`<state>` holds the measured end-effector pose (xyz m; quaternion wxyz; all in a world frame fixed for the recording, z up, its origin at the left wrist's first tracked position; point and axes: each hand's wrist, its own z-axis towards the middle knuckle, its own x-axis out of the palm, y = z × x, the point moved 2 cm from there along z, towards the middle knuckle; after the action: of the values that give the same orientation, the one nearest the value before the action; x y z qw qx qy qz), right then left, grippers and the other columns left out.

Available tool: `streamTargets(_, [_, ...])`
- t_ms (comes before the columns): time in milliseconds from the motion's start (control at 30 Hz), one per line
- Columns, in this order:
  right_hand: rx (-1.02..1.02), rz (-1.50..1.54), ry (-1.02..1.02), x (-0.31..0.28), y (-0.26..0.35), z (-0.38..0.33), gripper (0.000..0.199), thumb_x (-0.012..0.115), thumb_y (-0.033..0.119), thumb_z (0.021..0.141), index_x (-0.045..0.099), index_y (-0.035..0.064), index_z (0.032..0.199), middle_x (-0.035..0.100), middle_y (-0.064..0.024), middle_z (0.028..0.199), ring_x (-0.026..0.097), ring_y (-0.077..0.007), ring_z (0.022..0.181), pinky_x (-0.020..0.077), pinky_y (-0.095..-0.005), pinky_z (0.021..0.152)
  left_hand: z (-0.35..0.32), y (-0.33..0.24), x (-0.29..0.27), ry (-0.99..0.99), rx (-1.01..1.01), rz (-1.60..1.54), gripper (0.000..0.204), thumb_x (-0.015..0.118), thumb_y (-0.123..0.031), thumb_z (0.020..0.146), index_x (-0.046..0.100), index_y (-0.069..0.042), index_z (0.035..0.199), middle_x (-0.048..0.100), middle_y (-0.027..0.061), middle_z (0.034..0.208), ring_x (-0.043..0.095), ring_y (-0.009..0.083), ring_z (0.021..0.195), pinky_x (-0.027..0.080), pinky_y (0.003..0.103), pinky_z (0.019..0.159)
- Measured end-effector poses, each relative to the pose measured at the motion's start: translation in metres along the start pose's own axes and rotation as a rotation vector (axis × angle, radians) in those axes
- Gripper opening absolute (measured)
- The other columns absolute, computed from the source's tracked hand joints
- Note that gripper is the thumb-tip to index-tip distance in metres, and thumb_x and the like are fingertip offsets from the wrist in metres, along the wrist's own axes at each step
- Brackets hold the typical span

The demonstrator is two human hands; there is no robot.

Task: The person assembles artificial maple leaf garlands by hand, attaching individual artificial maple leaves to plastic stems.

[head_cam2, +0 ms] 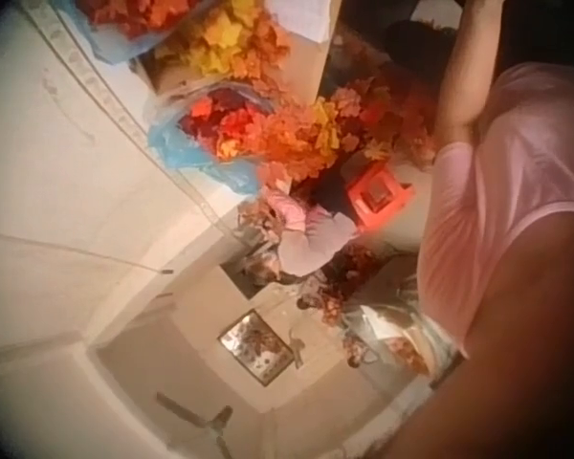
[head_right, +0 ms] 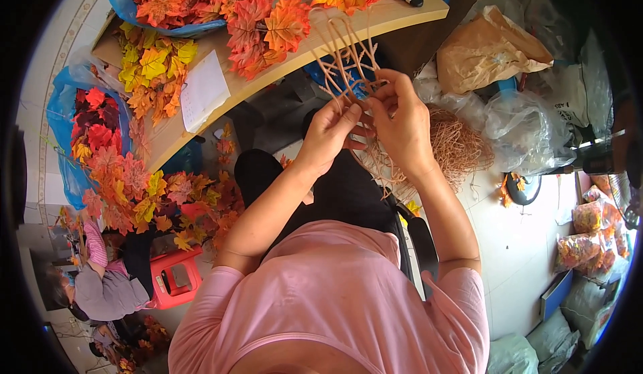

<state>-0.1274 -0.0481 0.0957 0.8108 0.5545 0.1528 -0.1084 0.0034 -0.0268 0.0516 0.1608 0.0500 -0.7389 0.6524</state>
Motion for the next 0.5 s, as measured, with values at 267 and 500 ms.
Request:
streamTargets(267, [-0.024,0.227,0.091,-0.001,-0.012,0.006,0.037,0.058,-0.004,0.077,0.05,0.0006,0.113,0.053,-0.0018,0.072,0.049,-0.0079,0.066,0.0425,-0.0214,0.061,0.009,0.002,-0.013,-0.053,0.327,0.081,0.02,0.054,-0.025,0.09,0.056,-0.007,0.098,0.055,-0.004,0.076,0.052,0.0028,0.067,0.044,0.018,0.056])
streamTargets(500, [-0.019,0.108,0.104,0.001,-0.006,0.004,0.036,0.061,-0.001,0.077,0.052,0.0015,0.111,0.052,-0.0011,0.071,0.049,-0.007,0.064,0.0422,-0.021,0.06,0.009,-0.026,-0.016,-0.127,0.183,-0.097,0.024,0.05,-0.029,0.091,0.06,-0.007,0.094,0.06,-0.0018,0.081,0.055,0.0039,0.069,0.045,0.019,0.058])
